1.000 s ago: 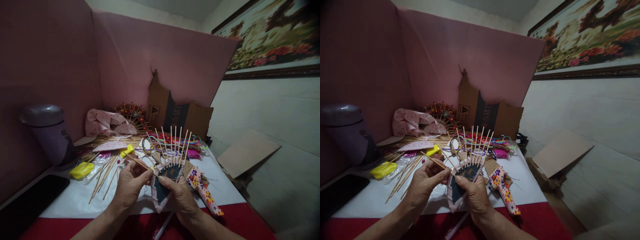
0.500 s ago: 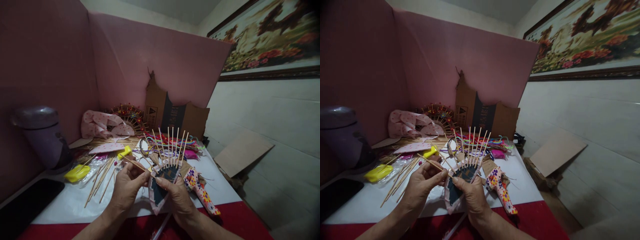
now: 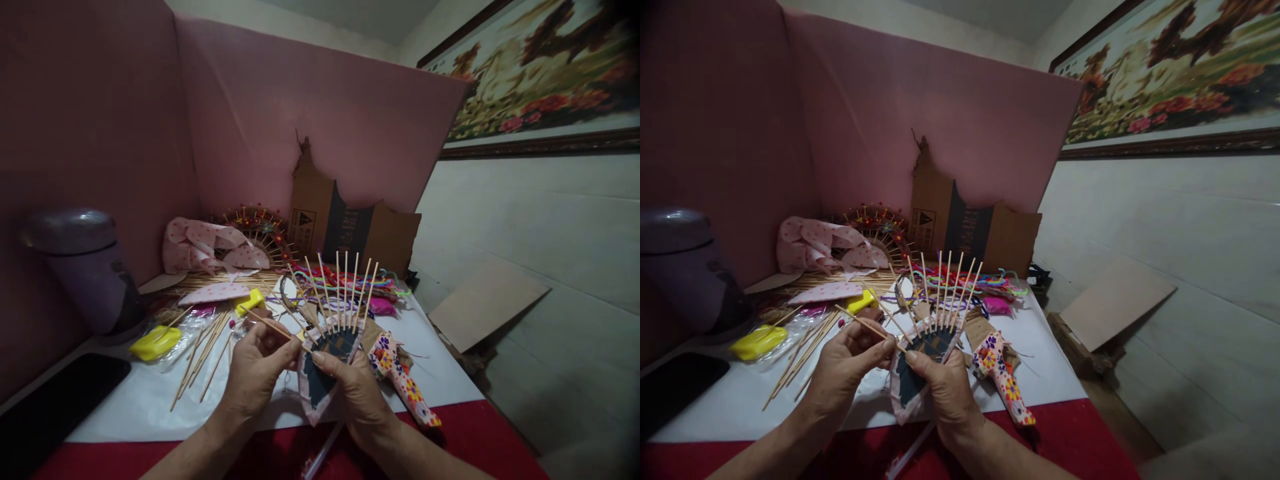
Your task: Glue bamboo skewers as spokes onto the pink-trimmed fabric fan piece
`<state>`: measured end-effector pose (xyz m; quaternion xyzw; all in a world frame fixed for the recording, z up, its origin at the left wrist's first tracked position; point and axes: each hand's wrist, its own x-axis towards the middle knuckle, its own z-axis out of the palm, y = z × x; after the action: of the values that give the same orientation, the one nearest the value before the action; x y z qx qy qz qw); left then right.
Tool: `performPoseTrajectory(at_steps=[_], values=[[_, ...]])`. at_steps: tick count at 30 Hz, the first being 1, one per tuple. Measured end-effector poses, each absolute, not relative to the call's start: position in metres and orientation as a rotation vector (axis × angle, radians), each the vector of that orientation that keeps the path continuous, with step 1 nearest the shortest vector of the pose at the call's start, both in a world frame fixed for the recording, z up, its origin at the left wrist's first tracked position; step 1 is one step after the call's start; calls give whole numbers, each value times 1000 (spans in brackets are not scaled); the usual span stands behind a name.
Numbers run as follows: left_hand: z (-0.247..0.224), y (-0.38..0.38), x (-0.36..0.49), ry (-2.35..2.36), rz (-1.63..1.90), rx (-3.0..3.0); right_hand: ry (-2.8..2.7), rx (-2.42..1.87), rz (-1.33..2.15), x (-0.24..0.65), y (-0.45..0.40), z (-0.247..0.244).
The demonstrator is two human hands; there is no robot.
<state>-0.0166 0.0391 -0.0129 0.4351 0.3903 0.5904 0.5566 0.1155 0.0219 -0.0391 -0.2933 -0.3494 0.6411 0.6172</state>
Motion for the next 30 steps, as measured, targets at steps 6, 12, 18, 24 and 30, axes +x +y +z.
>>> performPoseTrajectory(at_steps=[6, 12, 18, 24, 30], values=[[-13, 40, -17, 913, 1389, 1024, -806, -663, 1456, 115, 23, -40], [-16, 40, -18, 916, 1402, 1059, -809, -613, 1519, 115, 22, -34], [-19, 43, -22, 897, 1373, 1030, -706, -670, 1525, 116, 19, -27], [-19, 41, -21, 854, 1313, 988, -726, -658, 1518, 117, 19, -27], [-19, 39, -18, 908, 1155, 1122, -814, -707, 1477, 119, 19, -31]])
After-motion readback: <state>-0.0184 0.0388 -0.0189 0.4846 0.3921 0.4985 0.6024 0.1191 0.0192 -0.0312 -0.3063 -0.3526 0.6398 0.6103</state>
